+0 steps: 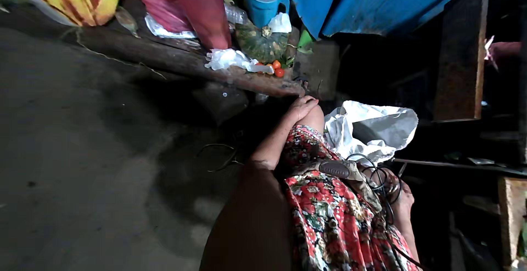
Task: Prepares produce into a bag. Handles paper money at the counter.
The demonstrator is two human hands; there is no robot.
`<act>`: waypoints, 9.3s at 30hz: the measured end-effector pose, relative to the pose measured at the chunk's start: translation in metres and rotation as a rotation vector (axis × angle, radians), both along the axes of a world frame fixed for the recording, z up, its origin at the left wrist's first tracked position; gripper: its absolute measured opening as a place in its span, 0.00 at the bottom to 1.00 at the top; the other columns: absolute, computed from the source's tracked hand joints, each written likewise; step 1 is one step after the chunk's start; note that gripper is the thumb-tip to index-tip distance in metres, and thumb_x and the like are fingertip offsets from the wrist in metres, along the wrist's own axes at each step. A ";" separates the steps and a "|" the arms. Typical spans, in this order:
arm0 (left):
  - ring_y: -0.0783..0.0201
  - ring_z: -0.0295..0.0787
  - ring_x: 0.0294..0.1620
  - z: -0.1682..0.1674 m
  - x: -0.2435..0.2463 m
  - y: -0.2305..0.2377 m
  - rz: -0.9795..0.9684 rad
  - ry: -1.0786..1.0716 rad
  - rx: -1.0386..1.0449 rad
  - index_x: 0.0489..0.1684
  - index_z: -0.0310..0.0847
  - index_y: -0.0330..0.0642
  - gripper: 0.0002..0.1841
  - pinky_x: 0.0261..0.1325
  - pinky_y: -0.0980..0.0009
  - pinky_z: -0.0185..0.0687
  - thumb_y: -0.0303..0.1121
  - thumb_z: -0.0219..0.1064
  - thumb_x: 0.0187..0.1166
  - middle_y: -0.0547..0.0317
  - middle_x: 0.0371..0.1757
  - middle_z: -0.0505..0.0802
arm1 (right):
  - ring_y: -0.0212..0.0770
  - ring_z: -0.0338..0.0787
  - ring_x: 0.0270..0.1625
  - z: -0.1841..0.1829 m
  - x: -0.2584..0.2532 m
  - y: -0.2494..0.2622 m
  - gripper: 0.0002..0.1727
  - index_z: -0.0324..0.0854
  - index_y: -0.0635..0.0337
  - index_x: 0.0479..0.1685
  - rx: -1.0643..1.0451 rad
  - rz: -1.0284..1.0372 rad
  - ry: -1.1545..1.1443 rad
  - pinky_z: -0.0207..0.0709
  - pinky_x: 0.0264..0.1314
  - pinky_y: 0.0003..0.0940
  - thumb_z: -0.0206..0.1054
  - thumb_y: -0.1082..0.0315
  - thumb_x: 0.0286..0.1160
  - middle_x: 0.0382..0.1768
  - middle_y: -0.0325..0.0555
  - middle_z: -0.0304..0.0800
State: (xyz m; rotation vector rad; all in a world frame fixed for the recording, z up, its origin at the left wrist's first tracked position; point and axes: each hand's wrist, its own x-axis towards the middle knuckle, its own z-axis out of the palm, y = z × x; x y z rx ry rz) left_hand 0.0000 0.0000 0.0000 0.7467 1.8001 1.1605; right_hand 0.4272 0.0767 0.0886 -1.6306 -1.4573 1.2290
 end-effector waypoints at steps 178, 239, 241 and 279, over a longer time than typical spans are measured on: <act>0.69 0.87 0.34 0.059 0.138 0.044 -0.397 -0.565 0.206 0.48 0.77 0.34 0.04 0.47 0.71 0.86 0.23 0.58 0.86 0.58 0.33 0.89 | 0.28 0.85 0.26 0.051 -0.083 -0.002 0.12 0.83 0.67 0.56 -0.164 0.256 0.002 0.81 0.31 0.25 0.69 0.69 0.81 0.31 0.42 0.91; 0.70 0.86 0.35 0.064 0.136 0.045 -0.490 -0.604 0.194 0.51 0.78 0.33 0.05 0.45 0.73 0.84 0.21 0.60 0.84 0.60 0.35 0.89 | 0.29 0.83 0.26 0.051 -0.081 -0.009 0.13 0.84 0.60 0.60 -0.195 0.399 -0.075 0.78 0.31 0.25 0.65 0.62 0.86 0.32 0.42 0.91; 0.70 0.86 0.35 0.063 0.136 0.045 -0.500 -0.605 0.196 0.50 0.78 0.33 0.04 0.46 0.73 0.85 0.22 0.60 0.84 0.60 0.34 0.89 | 0.26 0.86 0.30 0.053 -0.084 -0.005 0.13 0.83 0.67 0.59 -0.178 0.381 -0.061 0.82 0.36 0.23 0.66 0.69 0.83 0.35 0.42 0.92; 0.71 0.85 0.32 0.055 0.131 0.046 -0.557 -0.546 0.164 0.43 0.81 0.35 0.06 0.43 0.73 0.83 0.27 0.60 0.87 0.62 0.31 0.88 | 0.26 0.81 0.25 0.054 -0.082 -0.013 0.11 0.84 0.61 0.59 -0.075 0.444 -0.146 0.77 0.30 0.24 0.66 0.68 0.83 0.31 0.40 0.89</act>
